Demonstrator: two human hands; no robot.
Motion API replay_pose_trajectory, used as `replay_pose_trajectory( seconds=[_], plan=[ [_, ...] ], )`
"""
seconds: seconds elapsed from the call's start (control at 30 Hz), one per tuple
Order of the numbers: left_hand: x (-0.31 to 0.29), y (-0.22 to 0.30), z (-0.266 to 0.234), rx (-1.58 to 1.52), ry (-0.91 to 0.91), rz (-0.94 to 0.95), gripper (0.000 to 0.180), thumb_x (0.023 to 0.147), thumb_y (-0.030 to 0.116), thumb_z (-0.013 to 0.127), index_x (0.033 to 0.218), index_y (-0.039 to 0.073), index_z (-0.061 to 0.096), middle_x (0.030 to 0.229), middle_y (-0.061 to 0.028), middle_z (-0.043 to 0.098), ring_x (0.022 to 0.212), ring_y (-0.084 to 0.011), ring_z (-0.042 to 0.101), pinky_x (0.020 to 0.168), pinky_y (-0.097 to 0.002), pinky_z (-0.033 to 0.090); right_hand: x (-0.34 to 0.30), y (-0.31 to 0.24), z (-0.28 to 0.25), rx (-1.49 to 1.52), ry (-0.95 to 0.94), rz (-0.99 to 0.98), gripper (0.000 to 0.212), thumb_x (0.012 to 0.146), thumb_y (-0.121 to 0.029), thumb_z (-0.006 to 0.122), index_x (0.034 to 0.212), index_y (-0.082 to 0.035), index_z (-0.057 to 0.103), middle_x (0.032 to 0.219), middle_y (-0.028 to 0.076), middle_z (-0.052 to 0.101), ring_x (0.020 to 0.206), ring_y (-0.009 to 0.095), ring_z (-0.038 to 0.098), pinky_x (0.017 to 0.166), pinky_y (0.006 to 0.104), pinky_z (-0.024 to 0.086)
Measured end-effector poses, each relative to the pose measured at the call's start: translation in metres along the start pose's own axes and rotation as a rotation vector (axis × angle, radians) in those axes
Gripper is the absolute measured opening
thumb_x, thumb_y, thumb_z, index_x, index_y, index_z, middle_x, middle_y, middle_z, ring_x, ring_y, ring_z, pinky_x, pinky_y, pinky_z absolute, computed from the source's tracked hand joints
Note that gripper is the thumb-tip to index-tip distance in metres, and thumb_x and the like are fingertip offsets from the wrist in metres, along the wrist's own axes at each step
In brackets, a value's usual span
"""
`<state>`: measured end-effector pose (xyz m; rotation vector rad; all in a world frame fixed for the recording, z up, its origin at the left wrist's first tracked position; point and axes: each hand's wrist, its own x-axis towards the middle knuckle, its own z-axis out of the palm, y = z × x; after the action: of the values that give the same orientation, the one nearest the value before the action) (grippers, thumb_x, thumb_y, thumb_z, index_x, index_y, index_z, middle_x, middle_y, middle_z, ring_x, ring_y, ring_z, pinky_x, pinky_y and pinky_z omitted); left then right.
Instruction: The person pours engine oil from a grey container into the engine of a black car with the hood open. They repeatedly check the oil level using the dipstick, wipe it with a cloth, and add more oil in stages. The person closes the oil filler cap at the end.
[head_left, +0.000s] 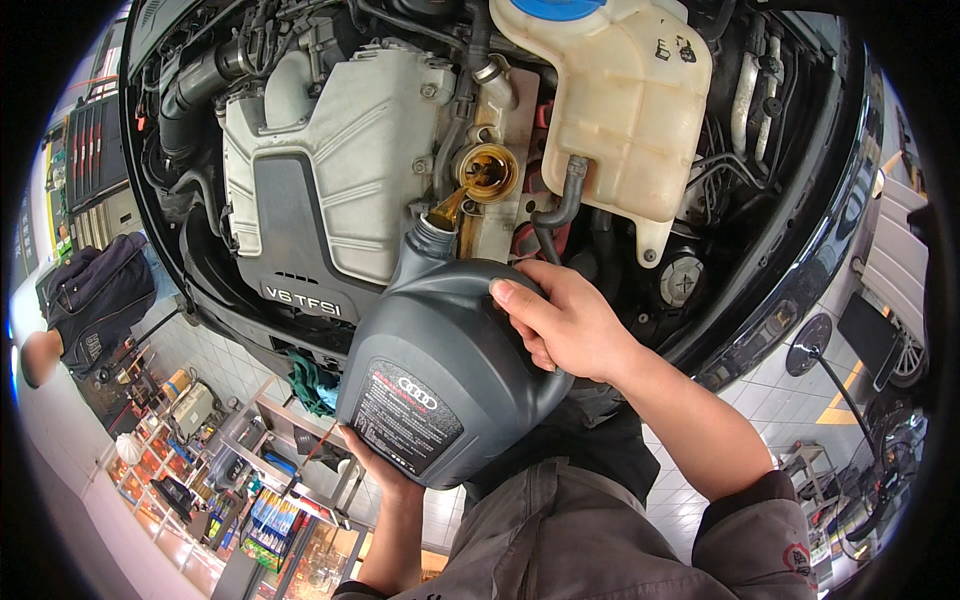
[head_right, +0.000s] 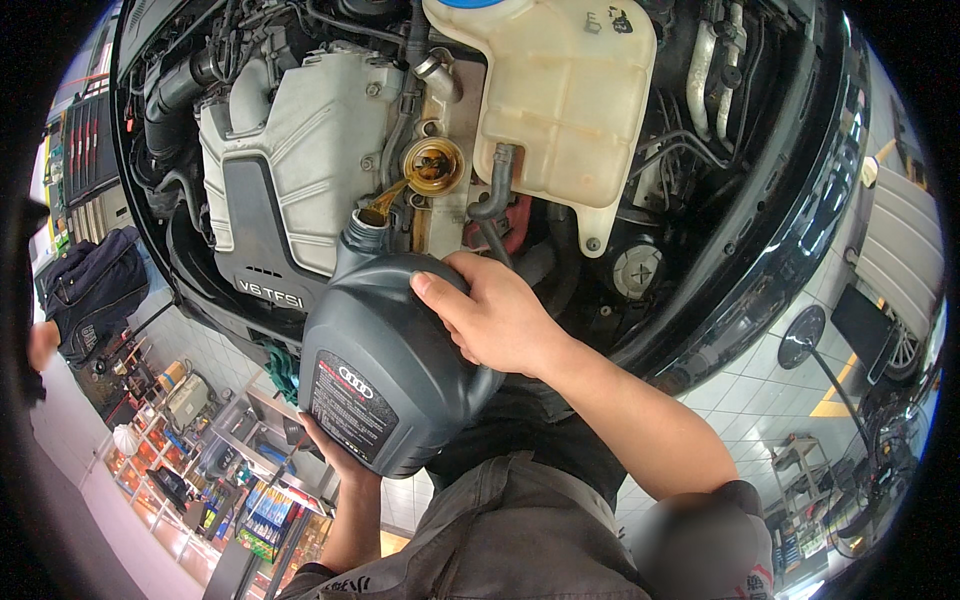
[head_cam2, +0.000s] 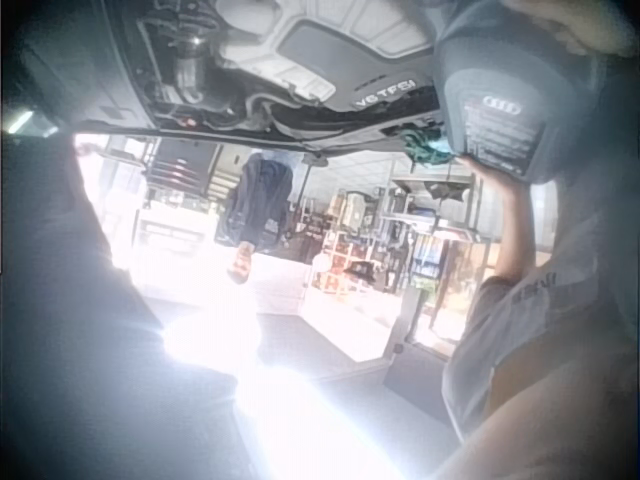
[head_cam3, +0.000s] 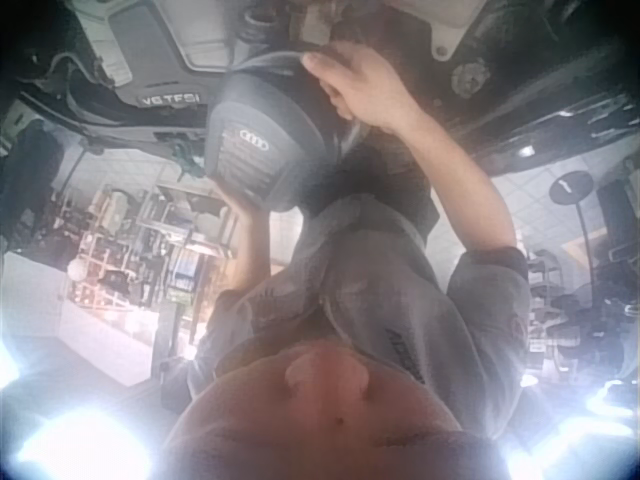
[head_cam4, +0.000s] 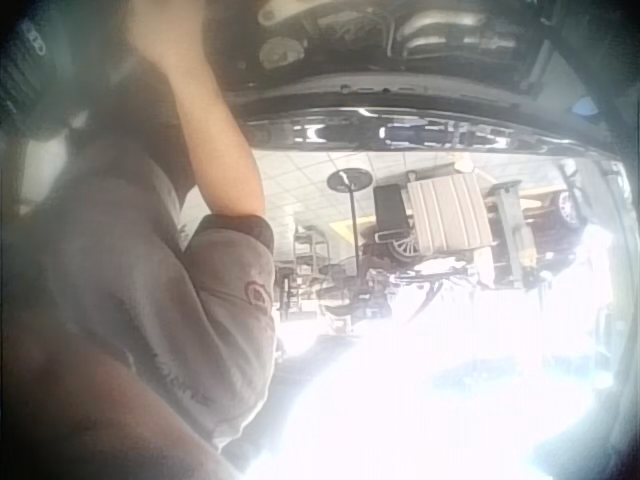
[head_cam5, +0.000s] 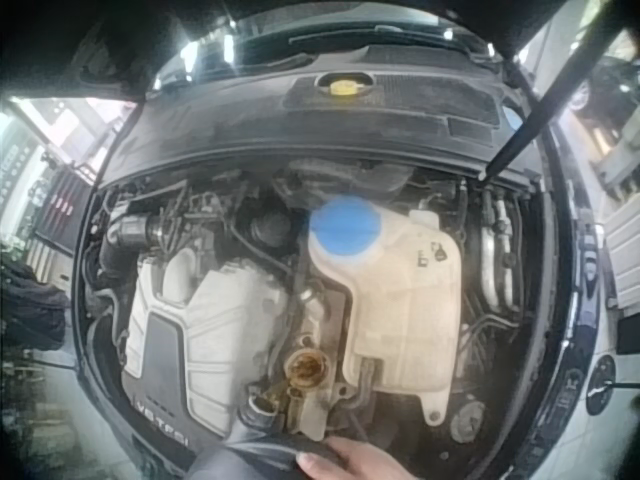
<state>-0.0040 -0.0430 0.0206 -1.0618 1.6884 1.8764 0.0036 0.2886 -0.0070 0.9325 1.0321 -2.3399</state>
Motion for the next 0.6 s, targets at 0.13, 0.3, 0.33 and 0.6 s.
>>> replay_pose_trajectory(
  seconds=[0.13, 0.3, 0.33, 0.6],
  plan=[
    [0.0008, -0.0004, -0.0003, 0.004, 0.004, 0.007, 0.074, 0.104, 0.066, 0.034, 0.149, 0.01, 0.046, 0.143, -0.0097, 0.057, 0.127, -0.0275, 0.059, 0.108, -0.0426, 0.049, 0.0, 0.0002, 0.0004, -0.008, 0.005, -0.004, 0.046, 0.103, -0.043, 0.061, 0.084, -0.004, 0.046, 0.061, 0.001, 0.049, 0.046, 0.01, 0.048, 0.041, 0.0289, 0.038],
    [0.0002, 0.0007, -0.0001, 0.001, -0.019, 0.012, 0.074, 0.104, 0.066, 0.034, 0.149, 0.01, 0.046, 0.143, -0.0096, 0.057, 0.127, -0.0271, 0.059, 0.107, -0.0424, 0.05, 0.0004, 0.0008, 0.0002, 0.007, 0.001, 0.001, 0.046, 0.103, -0.043, 0.061, 0.084, -0.004, 0.047, 0.061, 0.001, 0.05, 0.046, 0.01, 0.048, 0.041, 0.0291, 0.038],
    [-0.0002, 0.0013, 0.0, 0.021, 0.009, 0.007, 0.073, 0.103, 0.066, 0.034, 0.149, 0.01, 0.046, 0.143, -0.0096, 0.057, 0.127, -0.0271, 0.059, 0.107, -0.0424, 0.05, 0.0005, 0.0009, 0.0002, 0.01, -0.001, 0.001, 0.046, 0.103, -0.043, 0.061, 0.084, -0.004, 0.047, 0.061, 0.001, 0.05, 0.046, 0.01, 0.048, 0.041, 0.029, 0.038],
    [-0.0027, 0.0034, 0.001, 0.019, 0.022, -0.006, 0.073, 0.103, 0.066, 0.035, 0.148, 0.01, 0.047, 0.142, -0.0093, 0.057, 0.126, -0.0269, 0.059, 0.106, -0.0425, 0.051, 0.0002, -0.0002, 0.0005, 0.006, -0.009, 0.006, 0.046, 0.104, -0.043, 0.06, 0.085, -0.004, 0.048, 0.062, 0.001, 0.05, 0.047, 0.01, 0.048, 0.042, 0.029, 0.038]
  ],
)
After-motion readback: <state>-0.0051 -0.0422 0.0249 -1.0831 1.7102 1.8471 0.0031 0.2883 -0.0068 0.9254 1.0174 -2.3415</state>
